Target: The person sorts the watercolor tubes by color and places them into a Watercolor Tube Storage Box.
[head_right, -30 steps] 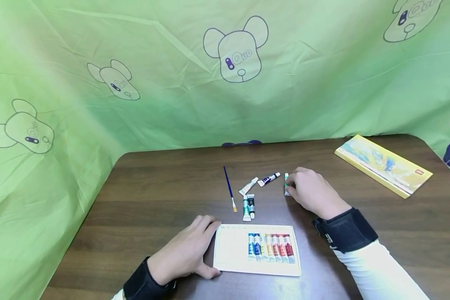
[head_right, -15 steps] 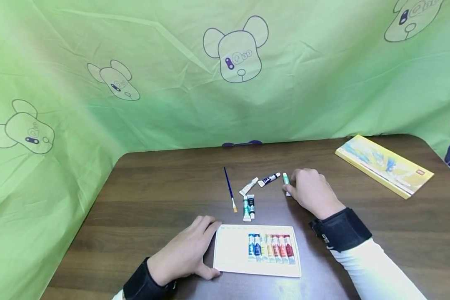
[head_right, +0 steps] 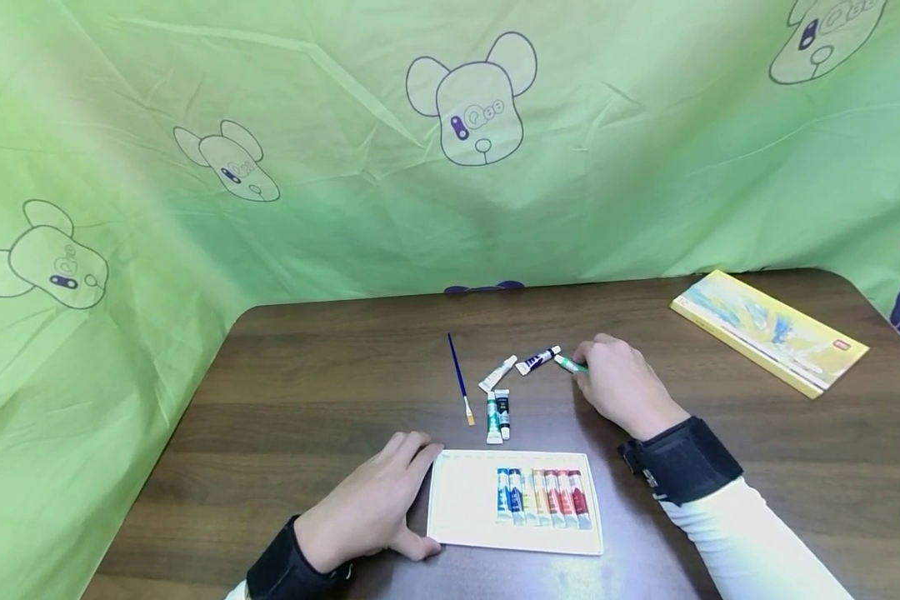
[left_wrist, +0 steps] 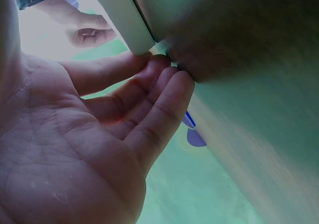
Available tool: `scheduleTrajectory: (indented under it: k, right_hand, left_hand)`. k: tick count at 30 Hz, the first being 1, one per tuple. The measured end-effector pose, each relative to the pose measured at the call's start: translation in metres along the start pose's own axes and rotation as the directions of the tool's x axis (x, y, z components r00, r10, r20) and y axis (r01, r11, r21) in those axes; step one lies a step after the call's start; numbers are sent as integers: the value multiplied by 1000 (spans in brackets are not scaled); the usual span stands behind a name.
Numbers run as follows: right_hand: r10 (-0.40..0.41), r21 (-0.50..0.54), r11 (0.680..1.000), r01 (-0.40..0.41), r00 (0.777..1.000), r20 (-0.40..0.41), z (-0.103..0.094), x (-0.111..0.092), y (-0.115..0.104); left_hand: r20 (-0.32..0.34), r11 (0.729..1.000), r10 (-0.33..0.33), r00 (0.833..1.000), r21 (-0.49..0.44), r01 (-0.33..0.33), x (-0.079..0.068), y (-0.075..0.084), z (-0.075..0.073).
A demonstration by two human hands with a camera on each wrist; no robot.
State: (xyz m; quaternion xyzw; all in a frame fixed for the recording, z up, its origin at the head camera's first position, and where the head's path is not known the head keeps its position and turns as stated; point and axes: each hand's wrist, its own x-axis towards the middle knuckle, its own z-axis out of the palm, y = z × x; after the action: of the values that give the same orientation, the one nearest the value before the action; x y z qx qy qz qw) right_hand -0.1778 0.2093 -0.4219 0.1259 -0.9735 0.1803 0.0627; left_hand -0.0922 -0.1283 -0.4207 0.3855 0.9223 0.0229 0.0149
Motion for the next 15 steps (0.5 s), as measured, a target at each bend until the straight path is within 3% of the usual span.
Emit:
scheduleTrajectory:
  k: [10,15]
  right_hand:
    - [36,-6,999,-35,997,66,-6,-2,-1]
    - [13,-10,1000,-13,998,67,-7,-4,0]
  left_hand:
    - [-27,1000,8,1000,14,-8,-1,1,2]
    - [-21,1000,8,1000,8,-8,-1,1,1]
